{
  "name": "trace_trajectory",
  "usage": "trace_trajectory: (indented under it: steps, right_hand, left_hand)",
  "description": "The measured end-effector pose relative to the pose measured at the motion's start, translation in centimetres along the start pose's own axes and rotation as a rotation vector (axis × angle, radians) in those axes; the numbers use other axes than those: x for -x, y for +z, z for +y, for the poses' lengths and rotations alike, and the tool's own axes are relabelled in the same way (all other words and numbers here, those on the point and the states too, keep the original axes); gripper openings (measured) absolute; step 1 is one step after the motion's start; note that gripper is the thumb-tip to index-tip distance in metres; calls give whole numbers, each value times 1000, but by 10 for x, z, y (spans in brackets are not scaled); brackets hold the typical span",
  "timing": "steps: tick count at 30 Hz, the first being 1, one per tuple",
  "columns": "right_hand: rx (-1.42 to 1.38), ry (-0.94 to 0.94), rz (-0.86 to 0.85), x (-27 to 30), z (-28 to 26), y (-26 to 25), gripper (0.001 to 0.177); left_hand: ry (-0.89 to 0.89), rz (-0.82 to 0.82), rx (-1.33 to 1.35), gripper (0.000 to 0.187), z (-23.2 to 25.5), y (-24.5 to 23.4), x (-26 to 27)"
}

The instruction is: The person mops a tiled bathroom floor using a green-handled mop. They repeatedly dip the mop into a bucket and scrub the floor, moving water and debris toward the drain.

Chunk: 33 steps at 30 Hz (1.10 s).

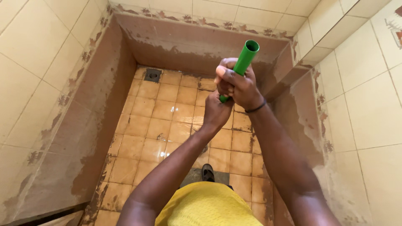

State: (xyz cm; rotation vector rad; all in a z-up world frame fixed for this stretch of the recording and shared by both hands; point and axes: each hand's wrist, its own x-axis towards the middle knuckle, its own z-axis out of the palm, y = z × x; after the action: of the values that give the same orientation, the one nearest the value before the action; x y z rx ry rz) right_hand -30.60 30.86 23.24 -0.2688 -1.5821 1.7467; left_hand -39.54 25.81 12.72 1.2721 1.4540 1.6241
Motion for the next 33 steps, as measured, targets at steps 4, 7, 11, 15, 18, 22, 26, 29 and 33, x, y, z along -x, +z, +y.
trace_trajectory:
  steps: [4, 7, 11, 15, 18, 22, 26, 29, 33]
  right_hand:
    - [-39, -123, 76, -8, 13, 24, 30]
    - [-24, -120, 38, -15, 13, 39, 30]
    - [-26, -112, 6, -29, 5, 58, 33]
    - [-20, -138, -46, -44, -4, 79, 33]
    - [-11, -195, -106, -58, -11, 90, 36]
    - [1, -252, -149, -68, -22, 103, 35]
    - [25, -382, -164, -78, -26, 108, 34]
    - [175, -446, 9, -79, -23, 111, 31]
    - [71, -270, -44, -77, -26, 99, 20]
  left_hand:
    - [140, 141, 17, 18, -5, -10, 23]
    - [110, 219, -7, 25, -19, -17, 21]
    - [159, 351, -37, 29, -32, -27, 9]
    - [203, 457, -64, 32, -26, -44, -3]
    - [235, 523, -95, 32, -16, -56, -13]
    - [311, 532, -102, 25, 4, -75, -21]
    - [360, 442, -155, 24, 9, -93, -33]
    - [285, 203, -161, 29, 2, -111, -49]
    - [95, -238, 36, 16, -5, -135, -68]
